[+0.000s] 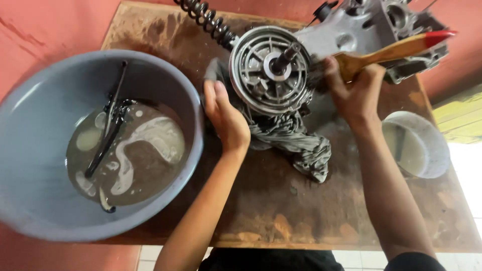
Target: Cleaning a motorcycle engine casing and internal components using a brush and a cloth.
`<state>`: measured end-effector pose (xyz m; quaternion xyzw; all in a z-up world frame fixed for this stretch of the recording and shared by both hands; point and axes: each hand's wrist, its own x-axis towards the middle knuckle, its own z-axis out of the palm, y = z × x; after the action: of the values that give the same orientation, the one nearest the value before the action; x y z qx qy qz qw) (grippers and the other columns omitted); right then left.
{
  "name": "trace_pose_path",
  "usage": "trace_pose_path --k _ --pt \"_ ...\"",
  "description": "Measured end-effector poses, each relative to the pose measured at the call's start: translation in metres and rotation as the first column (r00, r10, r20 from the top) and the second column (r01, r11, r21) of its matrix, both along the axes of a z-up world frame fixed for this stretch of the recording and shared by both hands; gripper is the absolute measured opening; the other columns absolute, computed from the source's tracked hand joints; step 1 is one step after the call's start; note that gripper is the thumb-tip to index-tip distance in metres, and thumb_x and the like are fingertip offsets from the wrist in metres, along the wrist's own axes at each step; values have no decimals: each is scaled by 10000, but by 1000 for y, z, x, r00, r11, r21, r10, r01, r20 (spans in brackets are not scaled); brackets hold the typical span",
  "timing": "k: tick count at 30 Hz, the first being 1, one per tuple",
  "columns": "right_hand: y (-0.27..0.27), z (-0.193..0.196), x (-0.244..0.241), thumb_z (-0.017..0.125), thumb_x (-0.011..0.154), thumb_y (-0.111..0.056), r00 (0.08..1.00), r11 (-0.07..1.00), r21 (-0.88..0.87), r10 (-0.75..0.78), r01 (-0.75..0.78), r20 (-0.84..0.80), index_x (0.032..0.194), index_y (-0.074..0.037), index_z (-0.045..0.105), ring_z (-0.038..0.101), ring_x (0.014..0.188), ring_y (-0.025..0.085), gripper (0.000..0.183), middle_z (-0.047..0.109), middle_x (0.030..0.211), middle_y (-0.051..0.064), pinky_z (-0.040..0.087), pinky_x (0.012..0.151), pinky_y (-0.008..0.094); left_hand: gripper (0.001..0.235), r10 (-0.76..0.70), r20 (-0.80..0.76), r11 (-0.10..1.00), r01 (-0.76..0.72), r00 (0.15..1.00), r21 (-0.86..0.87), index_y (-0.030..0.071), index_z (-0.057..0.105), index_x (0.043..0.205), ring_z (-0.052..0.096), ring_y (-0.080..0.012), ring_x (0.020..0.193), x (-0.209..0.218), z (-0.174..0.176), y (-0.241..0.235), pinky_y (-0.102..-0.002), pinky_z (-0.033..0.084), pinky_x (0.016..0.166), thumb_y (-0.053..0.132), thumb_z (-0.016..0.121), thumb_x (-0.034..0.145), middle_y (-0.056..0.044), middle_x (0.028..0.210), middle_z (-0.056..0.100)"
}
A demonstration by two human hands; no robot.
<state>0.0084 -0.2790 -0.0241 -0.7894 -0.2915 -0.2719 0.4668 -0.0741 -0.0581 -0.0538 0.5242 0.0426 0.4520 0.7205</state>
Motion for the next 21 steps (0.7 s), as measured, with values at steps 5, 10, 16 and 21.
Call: trace_pose_path --k 5,10,16,21 --pt "-28 -1 -2 710 1139 -119 997 997 42 -68 67 27 1105 71 711 598 848 80 193 671 927 38 500 798 257 272 -68 -265 974 121 962 190 -59 563 1227 565 -213 1049 -47 -55 -5 -374 451 932 127 563 1029 -125 1134 625" --pt "-46 -15 -24 706 1109 -114 998 999 -32 -41 39 -56 1097 47 715 608 865 88 161 681 934 49 500 819 267 209 -199 -423 621 448 884 643 -6 665 1133 669 -134 887 -82 -78 -6 -354 538 789 142 682 986 -105 979 667" --pt "-84 -20 -76 706 1053 -130 986 986 -159 -81 58 -147 1096 -4 722 659 850 152 134 705 941 81 518 793 292 307 -733 -209 667 622 648 -410 -66 644 1306 415 -107 738 -43 -126 -38 -301 313 608 -14 527 1027 -20 961 521" --pt "-116 -52 -81 748 931 -139 981 947 -321 -75 14 -179 1042 -29 738 679 778 230 157 709 882 94 524 743 350 447 -798 91 377 611 596 -696 88 692 1258 598 -99 1147 -26 -75 -67 -256 452 910 -46 462 898 27 1259 691"
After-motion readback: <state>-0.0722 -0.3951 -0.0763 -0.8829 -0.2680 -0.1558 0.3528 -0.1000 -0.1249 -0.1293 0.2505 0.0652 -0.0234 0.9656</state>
